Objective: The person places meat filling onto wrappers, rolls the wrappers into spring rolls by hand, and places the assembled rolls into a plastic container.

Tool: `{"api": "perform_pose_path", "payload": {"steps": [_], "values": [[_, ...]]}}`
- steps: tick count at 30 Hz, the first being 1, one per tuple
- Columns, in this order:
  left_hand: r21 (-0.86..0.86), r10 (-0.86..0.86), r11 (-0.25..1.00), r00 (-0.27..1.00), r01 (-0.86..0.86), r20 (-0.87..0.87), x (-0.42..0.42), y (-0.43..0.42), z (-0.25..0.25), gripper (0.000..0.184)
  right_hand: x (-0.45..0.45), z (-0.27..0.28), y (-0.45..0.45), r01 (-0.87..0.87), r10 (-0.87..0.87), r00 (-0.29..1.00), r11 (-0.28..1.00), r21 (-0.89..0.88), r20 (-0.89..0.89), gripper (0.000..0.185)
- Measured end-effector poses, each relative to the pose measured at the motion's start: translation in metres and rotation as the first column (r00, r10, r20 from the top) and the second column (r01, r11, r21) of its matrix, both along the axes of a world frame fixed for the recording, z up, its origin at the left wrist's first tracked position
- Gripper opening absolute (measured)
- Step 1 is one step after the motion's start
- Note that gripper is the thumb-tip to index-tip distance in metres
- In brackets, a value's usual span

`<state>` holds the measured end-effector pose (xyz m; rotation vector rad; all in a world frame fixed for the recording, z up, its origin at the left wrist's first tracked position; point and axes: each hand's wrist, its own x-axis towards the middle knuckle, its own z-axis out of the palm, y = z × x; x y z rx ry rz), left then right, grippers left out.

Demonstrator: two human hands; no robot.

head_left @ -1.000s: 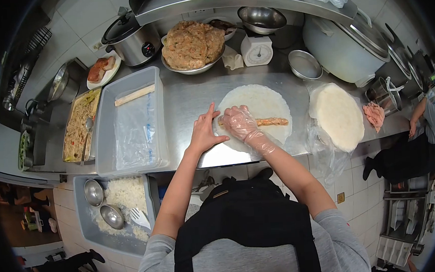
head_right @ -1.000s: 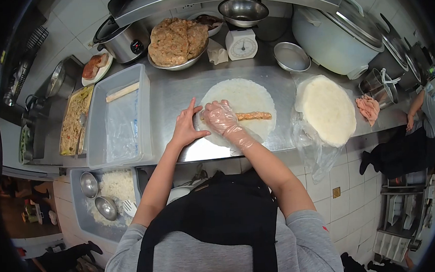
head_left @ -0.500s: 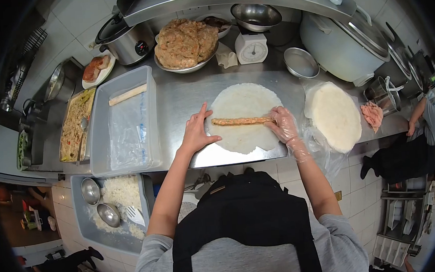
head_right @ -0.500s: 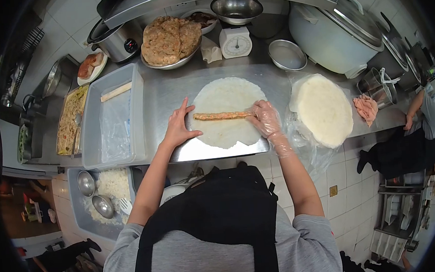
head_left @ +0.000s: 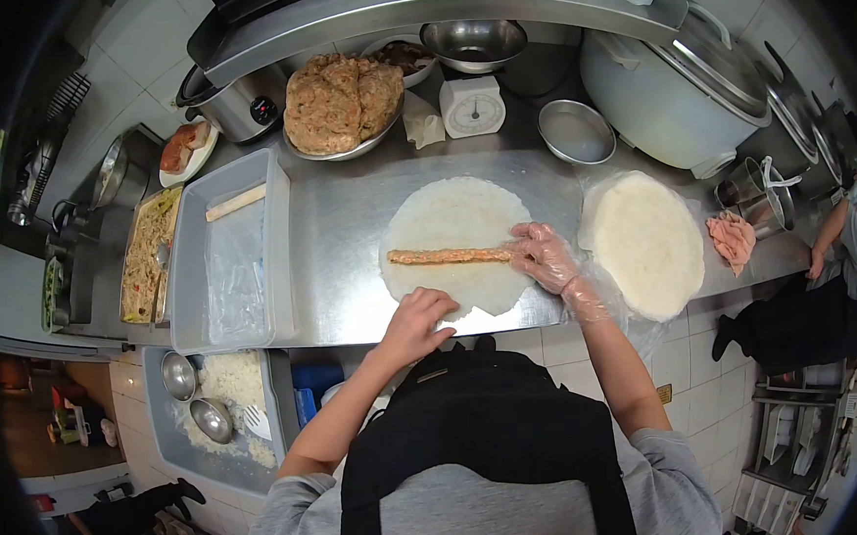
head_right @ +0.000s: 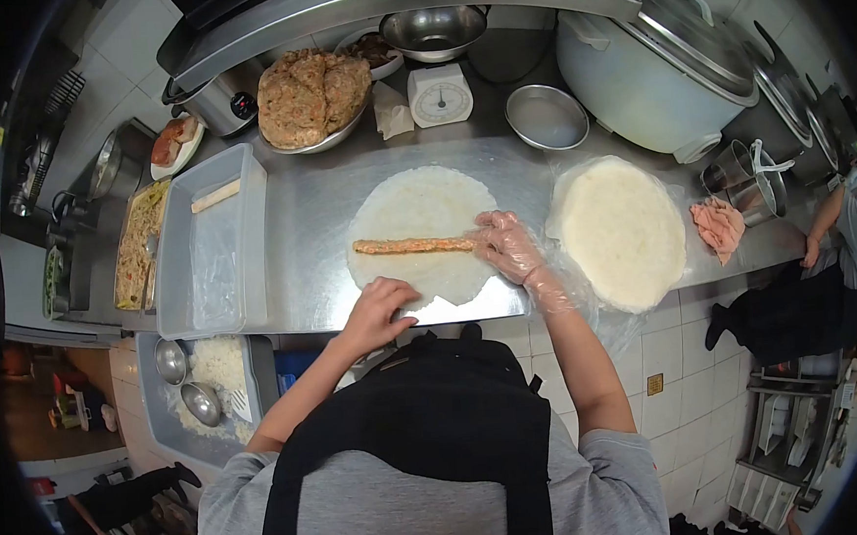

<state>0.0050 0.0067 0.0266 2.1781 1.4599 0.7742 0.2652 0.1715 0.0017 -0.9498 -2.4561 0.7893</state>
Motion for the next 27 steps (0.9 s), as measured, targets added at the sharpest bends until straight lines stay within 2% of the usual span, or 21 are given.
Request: {"api": "perform_pose_path", "payload": {"steps": [2,4,8,12,15,16,19,20,22,23,26,27], "values": [[0.030,0.008,1.000,1.000,-0.008,-0.014,0.005,0.001,-0.009,0.030,0.007,0.008,-0.001,-0.013,0.013,0.998,1.000,-0.010,-0.067,0.067],[0.100,-0.001,0.995,1.000,0.003,-0.014,0.005,0.005,-0.015,0.022,0.020,0.007,-0.007,0.036,-0.037,0.999,0.998,-0.053,-0.032,0.074],[0.252,-0.094,0.958,0.981,0.134,-0.168,0.000,0.017,-0.026,0.011,0.028,0.002,-0.030,0.155,-0.156,0.987,0.987,-0.039,-0.046,0.080],[0.230,-0.049,0.971,0.994,0.070,-0.093,-0.002,0.038,0.009,0.009,0.011,0.021,-0.062,0.153,-0.150,0.983,0.988,0.015,-0.103,0.086],[0.230,-0.002,0.973,0.999,0.011,-0.038,-0.008,0.066,0.025,0.008,-0.007,0.023,-0.070,0.161,-0.149,0.984,0.977,0.138,-0.093,0.091],[0.196,0.006,0.981,0.999,0.000,-0.031,-0.011,0.076,0.028,0.008,-0.015,0.024,-0.067,0.217,-0.200,0.971,0.967,0.134,-0.133,0.075],[0.085,0.043,0.996,0.999,-0.041,-0.027,-0.024,0.114,0.029,0.012,-0.016,-0.017,-0.021,0.316,-0.281,0.924,0.943,0.103,-0.259,0.046],[0.041,0.056,0.998,0.998,-0.055,-0.025,-0.025,0.120,0.027,0.016,-0.020,-0.013,-0.012,0.344,-0.319,0.915,0.937,0.065,-0.246,0.037],[0.279,0.092,0.956,0.996,-0.090,0.005,-0.021,0.123,0.041,0.025,-0.034,0.002,0.010,0.405,-0.394,0.892,0.914,0.003,-0.223,0.019],[0.392,0.104,0.914,0.994,-0.105,0.024,-0.019,0.125,0.046,0.029,-0.037,0.006,0.018,0.416,-0.405,0.894,0.909,0.019,-0.192,0.017],[0.233,-0.118,0.965,0.992,0.123,-0.033,-0.020,0.109,0.017,0.045,-0.044,0.001,0.032,0.414,-0.407,0.907,0.910,0.042,-0.107,0.013],[0.190,-0.129,0.971,0.986,0.147,-0.103,-0.018,0.098,0.009,0.049,-0.042,-0.003,0.038,0.396,-0.391,0.916,0.917,0.044,-0.090,0.012]]}}
